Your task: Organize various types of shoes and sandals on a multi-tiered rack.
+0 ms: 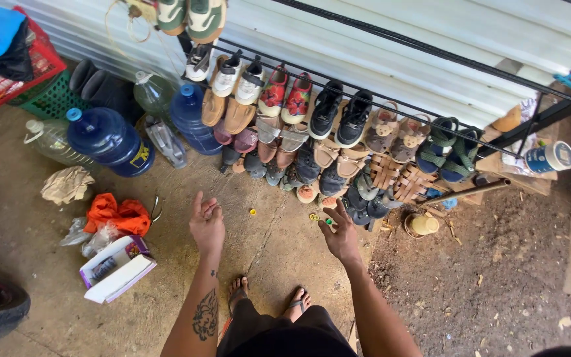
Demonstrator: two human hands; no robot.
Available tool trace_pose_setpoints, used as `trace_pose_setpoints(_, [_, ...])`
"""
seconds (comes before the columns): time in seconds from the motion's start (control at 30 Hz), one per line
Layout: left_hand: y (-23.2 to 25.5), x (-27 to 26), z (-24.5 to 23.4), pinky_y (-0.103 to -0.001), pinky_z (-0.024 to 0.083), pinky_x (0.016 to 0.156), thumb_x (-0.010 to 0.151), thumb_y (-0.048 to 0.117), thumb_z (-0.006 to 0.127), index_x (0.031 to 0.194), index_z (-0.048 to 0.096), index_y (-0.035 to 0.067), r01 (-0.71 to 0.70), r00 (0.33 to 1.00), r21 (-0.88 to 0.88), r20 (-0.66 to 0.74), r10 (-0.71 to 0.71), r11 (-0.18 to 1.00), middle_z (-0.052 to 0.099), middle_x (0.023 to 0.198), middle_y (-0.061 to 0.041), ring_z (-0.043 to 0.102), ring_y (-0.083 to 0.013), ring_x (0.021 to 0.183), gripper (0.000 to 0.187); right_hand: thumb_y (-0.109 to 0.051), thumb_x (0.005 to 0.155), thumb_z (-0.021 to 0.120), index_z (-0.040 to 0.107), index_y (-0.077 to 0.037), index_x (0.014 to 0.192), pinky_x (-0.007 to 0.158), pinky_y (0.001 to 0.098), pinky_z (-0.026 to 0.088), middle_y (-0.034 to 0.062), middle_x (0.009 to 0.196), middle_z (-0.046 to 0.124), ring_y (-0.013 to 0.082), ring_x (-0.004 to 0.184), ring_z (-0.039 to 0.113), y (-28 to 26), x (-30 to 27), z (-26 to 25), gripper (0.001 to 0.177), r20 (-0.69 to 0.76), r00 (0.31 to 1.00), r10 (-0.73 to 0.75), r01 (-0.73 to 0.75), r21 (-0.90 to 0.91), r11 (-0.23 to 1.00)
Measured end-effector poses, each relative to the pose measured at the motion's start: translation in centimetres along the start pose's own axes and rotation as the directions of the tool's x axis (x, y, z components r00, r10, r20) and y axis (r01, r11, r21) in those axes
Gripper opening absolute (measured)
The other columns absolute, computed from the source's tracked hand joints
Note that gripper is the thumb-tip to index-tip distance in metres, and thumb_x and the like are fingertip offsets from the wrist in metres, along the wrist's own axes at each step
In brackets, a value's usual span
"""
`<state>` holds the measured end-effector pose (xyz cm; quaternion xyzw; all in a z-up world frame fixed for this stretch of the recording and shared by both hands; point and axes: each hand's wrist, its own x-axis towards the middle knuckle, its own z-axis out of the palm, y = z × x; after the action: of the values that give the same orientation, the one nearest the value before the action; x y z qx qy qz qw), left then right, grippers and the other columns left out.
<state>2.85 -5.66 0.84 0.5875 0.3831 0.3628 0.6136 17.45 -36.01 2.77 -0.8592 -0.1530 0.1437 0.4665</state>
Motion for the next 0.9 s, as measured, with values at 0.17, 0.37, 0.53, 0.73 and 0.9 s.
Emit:
trace_pose_setpoints(0.17, [-2.6, 0.5, 2.5, -0.026, 0.058, 0.076, 0.088, -0.014, 0.061, 0.152, 0.049, 0.005, -0.06, 0.995, 0.056, 0.086, 0.055, 0.997, 0.07, 0.113, -0.009, 0.067, -0.0139, 0.097, 0.068, -0.029, 0.088, 0.074, 0.071, -0.013, 0.128, 0.096, 0.0409, 0.058, 0.012, 0.167, 0.034, 0.0307, 0.136, 0.056, 2.5, -0.7, -1.7, 0.044, -0.039, 0.997, 0.061, -0.061, 0.004, 0.998])
trace_pose_setpoints(0.37, [-2.2, -1.4, 6.6, -0.027, 0.058, 0.076, 0.092, -0.013, 0.06, 0.147, 0.06, 0.011, -0.033, 0.969, 0.181, 0.245, -0.013, 0.983, 0.07, 0.121, -0.012, 0.066, -0.0156, 0.101, 0.06, -0.035, 0.088, 0.074, 0.072, -0.013, 0.127, 0.092, 0.0419, 0.062, 0.0173, 0.167, 0.026, 0.0337, 0.119, 0.065, 7.2, -1.9, -3.0, 0.044, -0.09, 0.978, 0.188, -0.194, -0.066, 0.979])
trace_pose_setpoints(0.53, [1.7, -4.2, 10.1, -0.031, 0.065, 0.068, 0.093, -0.002, 0.064, 0.145, 0.056, 0.017, -0.019, 0.882, 0.553, 0.402, -0.247, 0.833, 0.064, 0.133, -0.008, 0.068, -0.0139, 0.106, 0.056, -0.038, 0.088, 0.072, 0.07, -0.014, 0.129, 0.095, 0.044, 0.059, 0.017, 0.171, 0.014, 0.0301, 0.095, 0.078, 8.0, -2.9, -4.7, 0.048, -0.122, 0.946, 0.301, -0.314, -0.109, 0.943])
trace_pose_setpoints(0.73, [0.1, -5.5, 11.3, -0.028, 0.062, 0.083, 0.091, -0.006, 0.061, 0.163, 0.022, 0.025, -0.152, 0.748, 0.652, 0.567, -0.345, 0.743, 0.06, 0.133, -0.012, 0.066, -0.0184, 0.103, 0.088, -0.04, 0.088, 0.073, 0.061, -0.015, 0.139, 0.097, 0.0459, 0.058, 0.019, 0.171, 0.006, 0.0319, 0.096, 0.077, 7.4, -3.1, -4.5, 0.058, -0.119, 0.934, 0.337, -0.353, -0.157, 0.922])
trace_pose_setpoints(0.9, [-1.2, -5.1, 10.2, -0.03, 0.062, 0.084, 0.088, -0.007, 0.063, 0.164, 0.013, 0.025, -0.166, 0.765, 0.683, 0.544, -0.344, 0.711, 0.062, 0.128, -0.013, 0.066, -0.0196, 0.102, 0.096, -0.042, 0.091, 0.068, 0.062, -0.017, 0.137, 0.102, 0.0456, 0.054, 0.0093, 0.173, 0.013, 0.0307, 0.1, 0.077, 4.7, -2.9, -3.7, 0.052, 0.038, 0.937, 0.347, -0.338, -0.156, 0.928])
